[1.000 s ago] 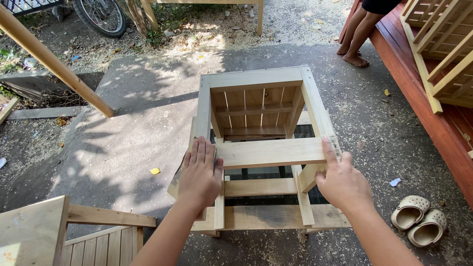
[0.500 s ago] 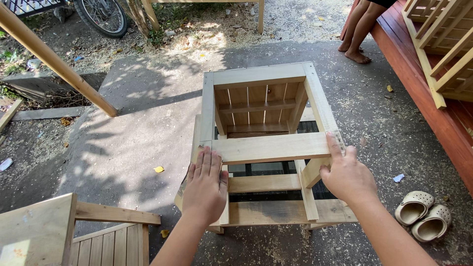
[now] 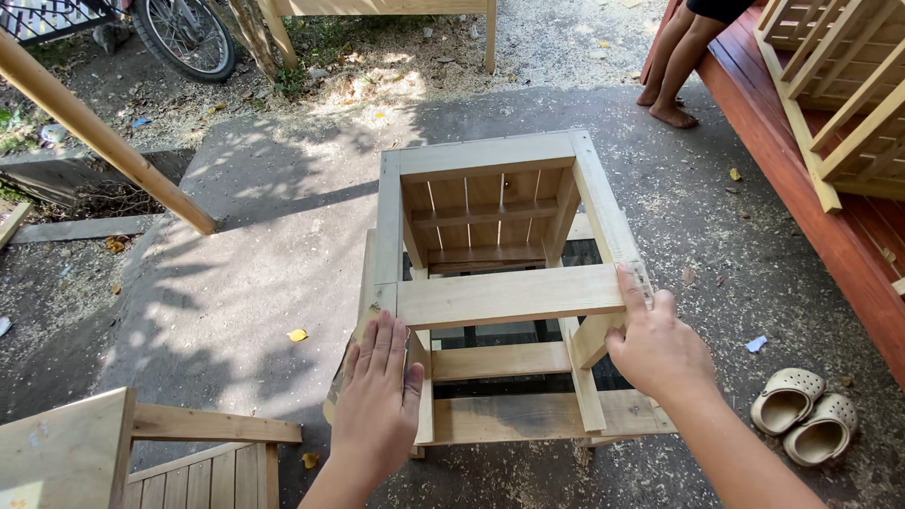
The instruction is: The person sands the edges and corners of a wooden frame using a sanding block. They hold the frame with one hand and rub the sanding block along the top and side edges repeatedly.
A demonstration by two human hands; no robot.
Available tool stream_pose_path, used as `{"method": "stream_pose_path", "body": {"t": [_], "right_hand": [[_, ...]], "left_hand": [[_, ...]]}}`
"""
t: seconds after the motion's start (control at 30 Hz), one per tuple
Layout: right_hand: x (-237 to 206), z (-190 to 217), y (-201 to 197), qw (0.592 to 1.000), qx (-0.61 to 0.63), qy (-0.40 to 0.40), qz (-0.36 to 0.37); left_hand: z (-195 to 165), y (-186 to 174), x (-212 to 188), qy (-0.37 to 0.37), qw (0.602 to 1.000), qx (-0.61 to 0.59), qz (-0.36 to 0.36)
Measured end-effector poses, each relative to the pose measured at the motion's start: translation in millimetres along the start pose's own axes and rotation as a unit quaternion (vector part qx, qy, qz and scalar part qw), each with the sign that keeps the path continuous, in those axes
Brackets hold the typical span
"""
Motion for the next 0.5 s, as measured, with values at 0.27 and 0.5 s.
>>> {"method": "stream_pose_path", "body": {"t": [0.27, 0.5], "right_hand": [[2.5, -0.9, 1.5, 1.000, 0.013, 0.002, -0.006], [0.3, -0.6, -2.0, 0.999, 0.016, -0.016, -0.041]], "left_hand": [[44.8, 24.8, 153.3, -0.104, 0.990, -0.069, 0.072], [16.1, 11.4, 62.3, -0.038, 0.996, -0.029, 0.076]]}}
Point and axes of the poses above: each hand's wrist, its own x-axis towards the middle knuckle, its own y-axis out of the palm, z = x × y, the point moved 6 cm from there along x, towards the middle knuckle, and after that the axes turned 4 degrees about y, right-handed, at the moved point
